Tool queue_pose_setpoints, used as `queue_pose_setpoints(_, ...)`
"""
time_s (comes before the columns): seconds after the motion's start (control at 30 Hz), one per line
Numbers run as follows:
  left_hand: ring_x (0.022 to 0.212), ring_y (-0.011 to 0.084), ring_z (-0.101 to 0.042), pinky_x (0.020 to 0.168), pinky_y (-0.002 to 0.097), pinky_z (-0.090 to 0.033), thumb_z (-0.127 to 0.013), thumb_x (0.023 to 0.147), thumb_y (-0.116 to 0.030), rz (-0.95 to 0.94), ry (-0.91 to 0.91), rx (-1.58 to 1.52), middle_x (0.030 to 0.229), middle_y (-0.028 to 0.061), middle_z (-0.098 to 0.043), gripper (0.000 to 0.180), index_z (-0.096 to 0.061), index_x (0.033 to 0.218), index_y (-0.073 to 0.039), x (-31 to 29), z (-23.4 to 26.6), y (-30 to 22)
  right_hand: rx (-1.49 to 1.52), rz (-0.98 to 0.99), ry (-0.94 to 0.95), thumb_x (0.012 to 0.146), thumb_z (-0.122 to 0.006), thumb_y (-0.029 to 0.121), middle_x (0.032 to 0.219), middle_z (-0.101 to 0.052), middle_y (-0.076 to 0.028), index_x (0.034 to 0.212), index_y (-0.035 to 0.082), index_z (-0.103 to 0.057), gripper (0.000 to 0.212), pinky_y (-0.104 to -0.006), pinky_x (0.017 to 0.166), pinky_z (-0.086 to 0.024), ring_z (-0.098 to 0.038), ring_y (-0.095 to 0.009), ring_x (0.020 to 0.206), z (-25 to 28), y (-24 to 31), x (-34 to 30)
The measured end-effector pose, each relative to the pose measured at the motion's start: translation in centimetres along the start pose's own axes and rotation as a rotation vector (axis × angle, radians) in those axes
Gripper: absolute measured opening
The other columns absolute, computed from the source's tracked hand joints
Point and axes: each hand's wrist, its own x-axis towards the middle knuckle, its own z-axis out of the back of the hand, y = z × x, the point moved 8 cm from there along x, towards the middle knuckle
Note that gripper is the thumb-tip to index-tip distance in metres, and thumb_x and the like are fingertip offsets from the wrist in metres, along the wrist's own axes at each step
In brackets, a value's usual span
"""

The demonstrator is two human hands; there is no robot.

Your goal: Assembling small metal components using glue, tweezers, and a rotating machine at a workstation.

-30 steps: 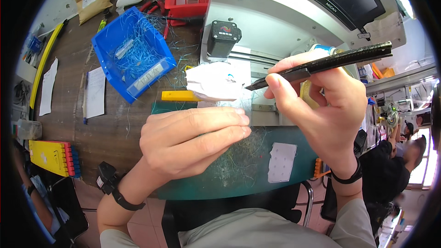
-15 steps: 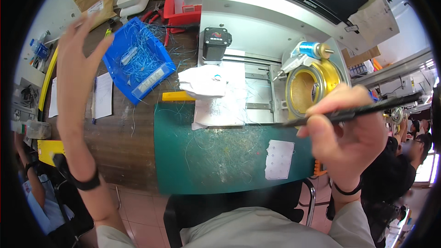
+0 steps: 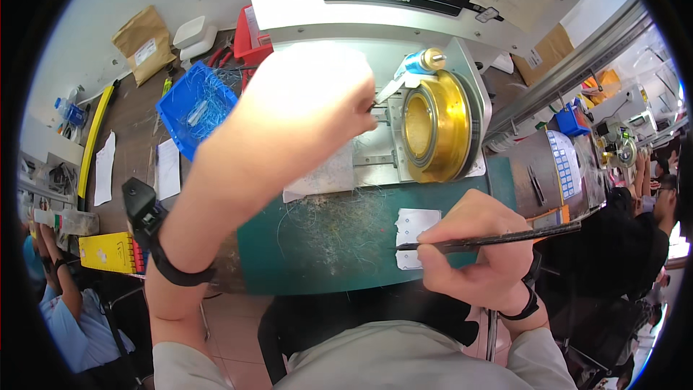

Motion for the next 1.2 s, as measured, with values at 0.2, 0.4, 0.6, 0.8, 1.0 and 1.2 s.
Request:
queue_pose_setpoints(0.2,0.077,0.0122,-0.063,0.073,0.0286,-0.051,-0.079,0.088,-0.018,0.332,0.332,-0.422,0.080,0.0029,-0.068,0.016,-0.078,0.095,-0.004,-1.1,-0.4,5.2,-0.033,-0.027,0.035,0.076,-0.088,0.005,0.075,-0.069,0.000,0.092,0.013,-0.077,0.021,-0.0282,0.056,-0.050,-0.063,-0.018,0.061,-0.8,0.4,0.9)
queue_pose_setpoints(0.4,0.087,0.0060,-0.065,0.082,0.0228,-0.051,-0.078,0.096,-0.014,0.594,0.216,-0.988,0.088,-0.0022,-0.069,0.015,-0.070,0.103,-0.003,-5.7,-1.8,9.1,-0.068,0.081,-0.038,0.078,-0.085,0.000,0.082,-0.073,-0.006,0.099,0.004,-0.078,0.022,-0.0290,0.064,-0.052,-0.068,-0.018,0.069,-3.0,0.2,4.6)
queue_pose_setpoints(0.6,0.092,0.0073,-0.062,0.085,0.0246,-0.050,-0.076,0.094,-0.006,0.445,-0.012,-1.017,0.095,0.0000,-0.065,0.012,-0.066,0.098,-0.004,-7.0,-2.4,9.2,-0.210,0.264,-0.018,0.077,-0.087,-0.002,0.093,-0.079,-0.010,0.103,0.003,-0.080,0.028,-0.0303,0.074,-0.059,-0.076,-0.020,0.080,-6.0,-0.8,7.7)
queue_pose_setpoints(0.8,0.086,0.0086,-0.056,0.079,0.0255,-0.046,-0.080,0.087,0.002,0.362,-0.226,-0.789,0.089,0.0001,-0.060,0.019,-0.062,0.082,0.000,-6.9,-1.1,8.2,-0.332,0.259,0.063,0.075,-0.089,0.000,0.092,-0.078,-0.011,0.105,0.006,-0.079,0.032,-0.0337,0.075,-0.060,-0.076,-0.025,0.082,-6.9,-1.2,7.8)
queue_pose_setpoints(1.0,0.083,0.0083,-0.053,0.078,0.0244,-0.045,-0.079,0.088,0.001,0.376,-0.240,-0.770,0.088,-0.0008,-0.058,0.007,-0.073,0.089,0.001,-7.1,-1.0,8.1,-0.277,0.266,0.105,0.072,-0.089,-0.006,0.091,-0.077,-0.012,0.103,0.004,-0.076,0.035,-0.0337,0.073,-0.060,-0.076,-0.025,0.081,-7.2,-0.9,8.0)
queue_pose_setpoints(1.2,0.082,0.0077,-0.053,0.076,0.0239,-0.046,-0.080,0.088,0.000,0.378,-0.255,-0.780,0.088,-0.0003,-0.059,0.005,-0.075,0.089,0.001,-7.0,-1.0,8.3,-0.252,0.310,0.085,0.072,-0.089,-0.007,0.091,-0.078,-0.011,0.103,0.003,-0.076,0.035,-0.0331,0.070,-0.059,-0.076,-0.025,0.080,-6.9,-0.9,7.8)
